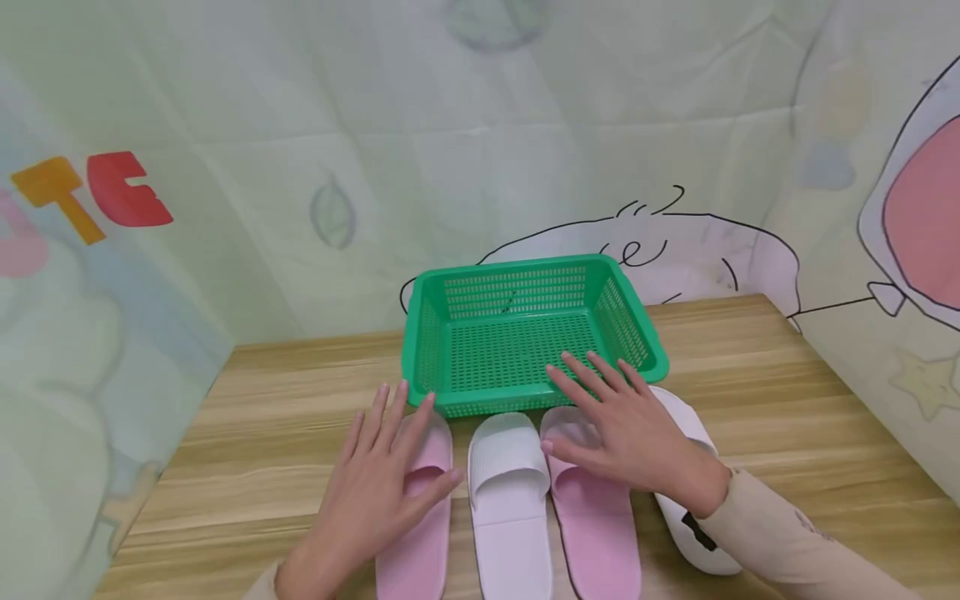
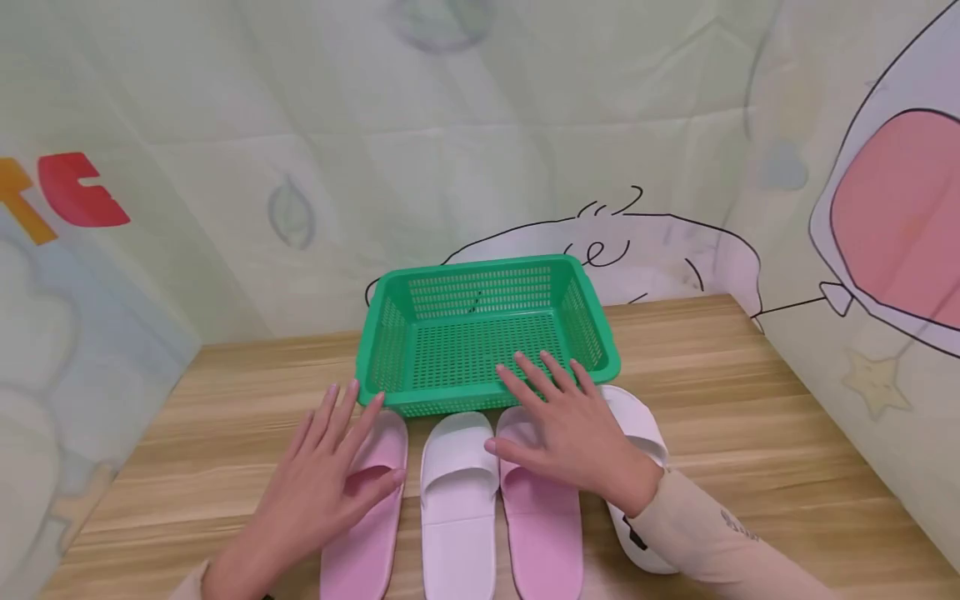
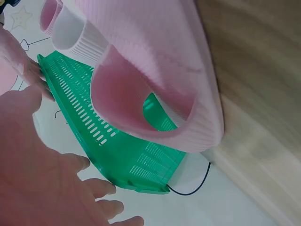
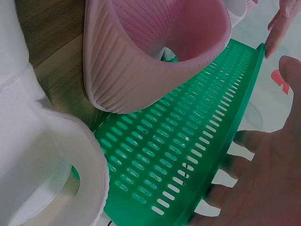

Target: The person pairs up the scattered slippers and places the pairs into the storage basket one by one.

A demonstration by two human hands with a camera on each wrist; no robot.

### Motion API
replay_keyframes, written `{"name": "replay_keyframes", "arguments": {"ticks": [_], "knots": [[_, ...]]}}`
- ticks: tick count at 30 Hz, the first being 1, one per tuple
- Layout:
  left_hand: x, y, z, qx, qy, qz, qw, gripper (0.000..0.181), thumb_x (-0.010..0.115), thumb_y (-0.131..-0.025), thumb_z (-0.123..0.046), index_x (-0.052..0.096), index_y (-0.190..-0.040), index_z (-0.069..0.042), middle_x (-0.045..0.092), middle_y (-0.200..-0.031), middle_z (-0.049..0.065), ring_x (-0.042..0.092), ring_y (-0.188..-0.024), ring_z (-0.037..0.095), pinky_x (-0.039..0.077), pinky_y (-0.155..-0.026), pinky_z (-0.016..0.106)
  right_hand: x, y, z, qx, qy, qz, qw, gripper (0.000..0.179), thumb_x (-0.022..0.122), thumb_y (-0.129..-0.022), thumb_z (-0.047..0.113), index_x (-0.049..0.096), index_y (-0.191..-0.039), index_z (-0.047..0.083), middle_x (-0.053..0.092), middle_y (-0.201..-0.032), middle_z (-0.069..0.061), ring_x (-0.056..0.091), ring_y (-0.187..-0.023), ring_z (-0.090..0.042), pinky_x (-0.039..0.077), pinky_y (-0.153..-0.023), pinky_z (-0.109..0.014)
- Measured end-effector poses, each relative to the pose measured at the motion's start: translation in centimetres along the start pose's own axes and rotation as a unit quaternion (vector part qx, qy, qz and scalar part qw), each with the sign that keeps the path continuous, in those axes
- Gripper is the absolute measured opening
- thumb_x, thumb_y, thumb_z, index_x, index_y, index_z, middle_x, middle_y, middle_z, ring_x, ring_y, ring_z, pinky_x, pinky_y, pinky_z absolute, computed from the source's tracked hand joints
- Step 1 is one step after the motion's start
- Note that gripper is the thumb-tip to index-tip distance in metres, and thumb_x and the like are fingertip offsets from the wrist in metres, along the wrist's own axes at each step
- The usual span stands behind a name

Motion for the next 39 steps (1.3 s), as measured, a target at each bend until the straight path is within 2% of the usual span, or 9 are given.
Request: {"name": "replay_keyframes", "arguments": {"ticks": [8,12,15,18,24,30,39], "knots": [[0.2,1.5,0.2,0.009,-0.001,0.0,1.0,0.089,0.062,-0.098,-0.067,0.03,-0.169,-0.025,0.017,-0.178,0.01,0.011,-0.164,0.035,0.02,-0.127,0.062,0.0,0.1,0.1,-0.005,0.015,-0.002,0.9999,0.086,0.059,-0.097,0.071,0.039,-0.166,0.024,0.035,-0.172,-0.004,0.029,-0.159,-0.042,0.024,-0.123,-0.07],[0.2,1.8,0.6,0.022,0.014,-0.017,0.9995,0.081,0.069,-0.098,-0.055,0.04,-0.165,-0.021,0.035,-0.172,0.01,0.03,-0.159,0.038,0.033,-0.121,0.065,0.1,0.0,0.1,-0.005,0.026,-0.006,0.9996,0.086,0.06,-0.096,0.071,0.04,-0.166,0.024,0.036,-0.172,-0.004,0.03,-0.158,-0.044,0.025,-0.122,-0.071],[0.2,1.7,1.0,0.049,0.035,-0.041,0.9974,0.07,0.077,-0.096,-0.042,0.053,-0.157,-0.016,0.051,-0.162,0.01,0.046,-0.149,0.039,0.042,-0.114,0.065,0.1,0.0,0.0,-0.003,0.031,-0.009,0.9995,0.087,0.061,-0.095,0.071,0.04,-0.166,0.024,0.036,-0.171,-0.005,0.03,-0.157,-0.044,0.027,-0.121,-0.072],[0.2,1.6,1.3,0.064,0.057,-0.044,0.9954,0.061,0.081,-0.094,-0.033,0.061,-0.149,-0.016,0.055,-0.158,0.009,0.051,-0.145,0.038,0.045,-0.112,0.064,0.1,0.0,0.0,-0.002,0.03,-0.009,0.9995,0.087,0.063,-0.095,0.069,0.04,-0.166,0.024,0.037,-0.171,-0.004,0.03,-0.158,-0.044,0.028,-0.12,-0.072],[0.8,1.5,1.7,0.045,0.068,-0.007,0.9967,0.053,0.079,-0.096,-0.031,0.066,-0.146,-0.02,0.055,-0.158,0.009,0.053,-0.144,0.036,0.044,-0.113,0.064,0.2,0.0,0.2,-0.004,0.02,0.002,0.9998,0.086,0.07,-0.095,0.06,0.041,-0.165,0.021,0.038,-0.171,-0.006,0.026,-0.159,-0.045,0.026,-0.12,-0.073],[1.2,1.4,1.8,0.045,0.071,-0.029,0.996,0.04,0.075,-0.099,-0.023,0.07,-0.139,-0.017,0.06,-0.152,0.014,0.058,-0.138,0.039,0.047,-0.111,0.063,0.2,-0.6,0.5,-0.012,0.033,0.0,0.9994,0.089,0.077,-0.092,0.055,0.04,-0.165,0.018,0.038,-0.17,-0.009,0.024,-0.159,-0.048,0.025,-0.12,-0.075],[1.3,0.9,1.8,0.034,0.066,-0.03,0.9968,0.033,0.073,-0.101,-0.022,0.072,-0.134,-0.017,0.065,-0.144,0.014,0.063,-0.131,0.037,0.051,-0.107,0.06,0.2,-0.6,0.5,-0.005,0.039,0.006,0.9992,0.09,0.083,-0.089,0.047,0.042,-0.164,0.018,0.039,-0.169,-0.01,0.025,-0.158,-0.049,0.026,-0.119,-0.076]]}}
Point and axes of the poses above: each hand's wrist, its own y-axis away from the middle knuckle, its own x-axis out of the palm, z = x × y, the point moved 4 cm from there along -y, towards the middle knuckle
